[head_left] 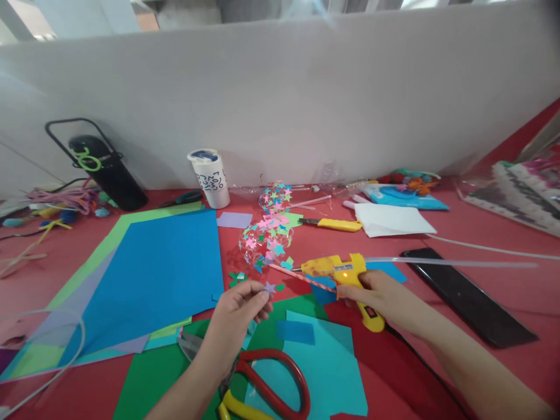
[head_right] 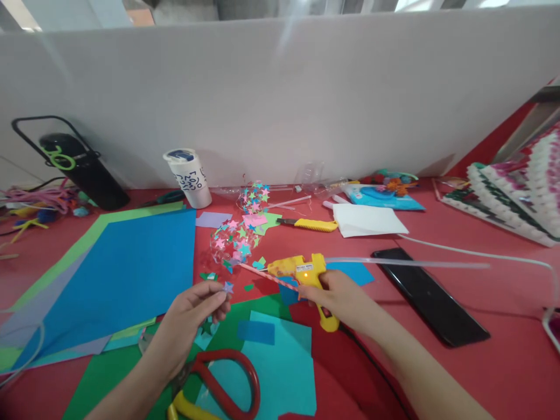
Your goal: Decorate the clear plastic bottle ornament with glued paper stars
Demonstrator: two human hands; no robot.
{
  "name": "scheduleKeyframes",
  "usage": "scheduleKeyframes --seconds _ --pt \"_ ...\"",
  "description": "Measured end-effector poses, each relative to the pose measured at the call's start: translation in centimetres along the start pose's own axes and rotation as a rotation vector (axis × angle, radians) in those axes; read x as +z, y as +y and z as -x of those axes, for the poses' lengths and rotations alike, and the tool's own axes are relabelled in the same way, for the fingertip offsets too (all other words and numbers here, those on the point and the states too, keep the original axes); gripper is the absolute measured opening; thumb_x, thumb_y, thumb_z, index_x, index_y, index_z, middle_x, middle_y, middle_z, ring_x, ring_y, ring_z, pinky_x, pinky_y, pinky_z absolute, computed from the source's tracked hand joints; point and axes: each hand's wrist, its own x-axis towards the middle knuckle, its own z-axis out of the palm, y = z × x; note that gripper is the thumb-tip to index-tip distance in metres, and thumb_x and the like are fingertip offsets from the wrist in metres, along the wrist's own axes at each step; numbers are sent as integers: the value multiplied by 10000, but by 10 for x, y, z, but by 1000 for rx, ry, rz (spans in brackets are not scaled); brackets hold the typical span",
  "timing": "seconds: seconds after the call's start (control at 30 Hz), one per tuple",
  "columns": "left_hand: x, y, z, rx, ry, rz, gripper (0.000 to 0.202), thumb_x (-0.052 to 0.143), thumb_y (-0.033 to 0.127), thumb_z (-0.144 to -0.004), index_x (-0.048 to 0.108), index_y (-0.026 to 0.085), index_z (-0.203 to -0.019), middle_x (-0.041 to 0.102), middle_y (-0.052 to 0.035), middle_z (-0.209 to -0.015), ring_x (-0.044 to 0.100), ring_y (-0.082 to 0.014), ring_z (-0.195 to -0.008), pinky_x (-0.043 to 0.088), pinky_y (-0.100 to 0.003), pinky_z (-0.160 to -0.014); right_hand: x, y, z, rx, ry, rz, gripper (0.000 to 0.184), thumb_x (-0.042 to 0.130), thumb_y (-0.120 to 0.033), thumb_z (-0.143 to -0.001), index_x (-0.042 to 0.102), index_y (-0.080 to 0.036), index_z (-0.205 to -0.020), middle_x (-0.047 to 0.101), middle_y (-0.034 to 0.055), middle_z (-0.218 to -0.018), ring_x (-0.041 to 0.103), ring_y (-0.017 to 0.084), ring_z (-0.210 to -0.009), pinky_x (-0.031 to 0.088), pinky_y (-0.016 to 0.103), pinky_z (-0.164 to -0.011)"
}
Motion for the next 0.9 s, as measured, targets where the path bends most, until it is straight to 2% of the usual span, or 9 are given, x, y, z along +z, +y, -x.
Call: scheduleKeyframes --seconds 0.13,0.23,0.37,0.53,0.57,0.63,0.7,0.77,0.9 --pt "3 5 2 -28 -80 17 149 607 284 -732 605 158 -651 610 -2 -593 523 -104 -551 381 -215 -541 -1 2 -7 -4 113 286 396 439 -483 -803 409 -227 -502 513 35 -536 493 182 -516 286 288 -482" --pt "6 11 4 -68 -138 56 161 579 260 -758 588 155 -636 602 -3 -597 507 -96 -548 364 -211 -537 -4 -1 -12 -2 121 470 412 438 -410 -839 373 -236 -471 532 62 -513 534 216 -521 242 302 -489" --pt "6 20 6 -151 -211 121 169 551 225 -785 577 151 -635 601 -3 -600 484 -79 -533 339 -200 -525 -8 -6 -16 -22 95 614 428 467 -389 -852 437 -217 -461 605 102 -534 600 259 -547 244 302 -479" --pt "8 31 6 -217 -271 196 138 556 214 -776 588 146 -660 608 -8 -596 489 -73 -522 340 -192 -520 -12 -23 -3 -71 195 652 301 505 -358 -854 558 -180 -617 650 128 -651 635 279 -650 335 303 -510" --pt "9 33 6 -234 -280 208 131 560 211 -768 592 144 -660 608 -9 -590 489 -72 -513 341 -190 -516 -12 -29 2 -117 209 620 278 498 -373 -863 563 -181 -672 654 115 -689 629 261 -663 362 305 -527" --pt "12 36 6 -278 -301 238 118 570 208 -750 600 138 -660 608 -14 -586 494 -72 -498 349 -187 -509 -9 -43 12 -288 170 491 175 504 -369 -874 556 -215 -809 652 27 -750 609 164 -658 427 251 -580" --pt "15 38 6 -327 -325 278 105 583 206 -725 601 134 -651 603 -18 -577 495 -73 -483 358 -185 -497 -3 -54 19 -642 129 180 43 518 -229 -876 556 -214 -889 647 30 -837 598 148 -724 454 242 -643" --pt "17 38 5 -371 -350 321 96 589 201 -709 594 131 -644 584 -13 -551 485 -72 -464 359 -182 -481 4 -62 22 -844 138 67 74 529 -157 -871 555 -215 -910 646 30 -848 589 155 -777 460 256 -693" --pt "16 34 3 -424 -389 417 90 570 182 -716 583 129 -645 552 -6 -515 472 -68 -441 346 -171 -456 12 -64 19 -954 161 28 88 526 -119 -873 557 -201 -881 647 31 -802 578 151 -739 467 258 -678"
